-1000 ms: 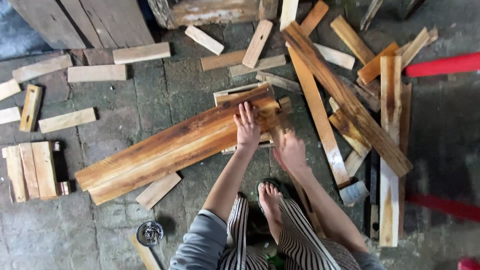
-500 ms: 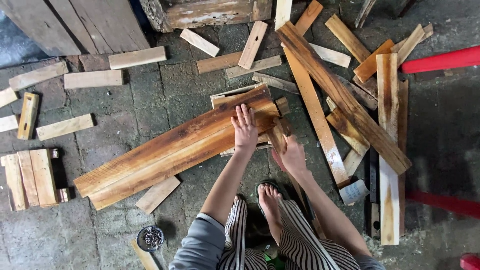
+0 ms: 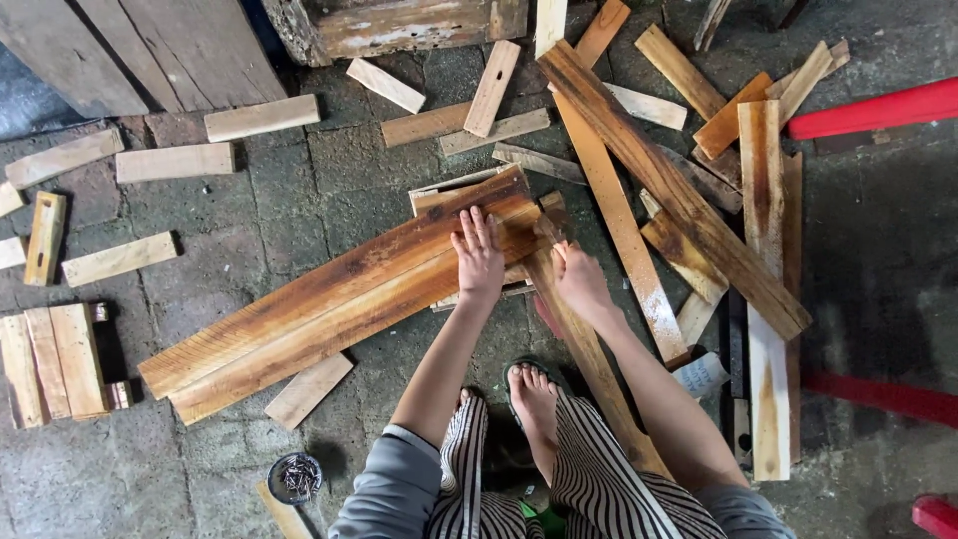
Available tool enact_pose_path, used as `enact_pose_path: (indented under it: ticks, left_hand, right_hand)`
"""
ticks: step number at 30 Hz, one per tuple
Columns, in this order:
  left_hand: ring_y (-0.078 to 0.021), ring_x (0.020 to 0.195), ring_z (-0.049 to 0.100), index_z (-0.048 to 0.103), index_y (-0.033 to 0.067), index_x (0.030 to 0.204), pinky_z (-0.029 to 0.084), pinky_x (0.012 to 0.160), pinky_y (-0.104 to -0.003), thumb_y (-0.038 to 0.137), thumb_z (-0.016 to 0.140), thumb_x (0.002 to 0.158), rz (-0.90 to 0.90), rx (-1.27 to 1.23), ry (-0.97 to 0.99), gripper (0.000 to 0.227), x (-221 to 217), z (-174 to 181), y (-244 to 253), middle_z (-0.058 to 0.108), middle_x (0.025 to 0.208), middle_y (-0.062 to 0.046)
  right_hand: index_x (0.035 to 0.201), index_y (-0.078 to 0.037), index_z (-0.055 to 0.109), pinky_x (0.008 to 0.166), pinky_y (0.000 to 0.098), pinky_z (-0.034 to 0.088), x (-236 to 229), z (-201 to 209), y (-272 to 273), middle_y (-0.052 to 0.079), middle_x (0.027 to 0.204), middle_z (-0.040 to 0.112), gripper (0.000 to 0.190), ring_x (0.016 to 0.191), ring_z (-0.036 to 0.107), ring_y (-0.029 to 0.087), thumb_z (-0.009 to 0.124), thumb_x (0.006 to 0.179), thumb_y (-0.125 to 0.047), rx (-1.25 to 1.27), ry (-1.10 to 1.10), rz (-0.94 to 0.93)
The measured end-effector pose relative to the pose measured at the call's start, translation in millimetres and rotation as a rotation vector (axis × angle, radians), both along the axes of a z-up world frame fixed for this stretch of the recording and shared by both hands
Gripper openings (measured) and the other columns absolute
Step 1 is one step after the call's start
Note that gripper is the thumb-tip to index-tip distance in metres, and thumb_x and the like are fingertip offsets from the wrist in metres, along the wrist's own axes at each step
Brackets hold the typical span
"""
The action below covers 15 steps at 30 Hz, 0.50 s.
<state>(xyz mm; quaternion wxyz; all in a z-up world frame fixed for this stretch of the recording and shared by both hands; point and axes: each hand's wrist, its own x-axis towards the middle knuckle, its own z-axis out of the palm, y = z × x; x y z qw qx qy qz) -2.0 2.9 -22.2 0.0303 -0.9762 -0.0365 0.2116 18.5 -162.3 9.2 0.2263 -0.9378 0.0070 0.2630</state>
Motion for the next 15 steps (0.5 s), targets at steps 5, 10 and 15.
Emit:
enact_pose_path:
  ticks: [5,10,15]
  left_hand:
    - [-0.0517,0.153,0.003,0.014,0.0003,0.162,0.024,0.117,-0.065,0.009,0.04,0.101,-0.004,0.033,-0.006,0.066,-0.5,3.8,-1.0,0.004,0.166,-0.033]
    - [-0.0511,0.154,0.003,0.013,0.0005,0.162,0.025,0.117,-0.064,0.01,0.039,0.102,-0.015,0.013,0.034,0.066,0.0,9.5,0.6,0.004,0.166,-0.033]
    - [-0.0525,0.153,0.001,0.012,0.0006,0.162,0.025,0.116,-0.066,0.011,0.037,0.103,-0.008,0.021,0.022,0.064,1.6,11.9,-0.2,0.004,0.165,-0.034]
  right_hand:
    - [0.102,-0.003,0.065,0.083,0.0598,0.057,18.1,-21.4,-10.7,0.027,0.095,0.073,0.044,0.101,0.069,0.048,0.048,0.103,-0.043,0.026,0.054,-0.008]
    - [0.087,-0.004,0.062,0.082,0.0599,0.055,36.1,-10.2,-15.3,0.027,0.09,0.072,0.042,0.1,0.068,0.052,0.047,0.103,-0.041,0.094,0.097,0.005]
    - [0.084,-0.001,0.06,0.081,0.0616,0.055,25.5,-19.8,-15.3,0.03,0.088,0.071,0.041,0.098,0.068,0.052,0.048,0.102,-0.036,0.087,0.043,0.033]
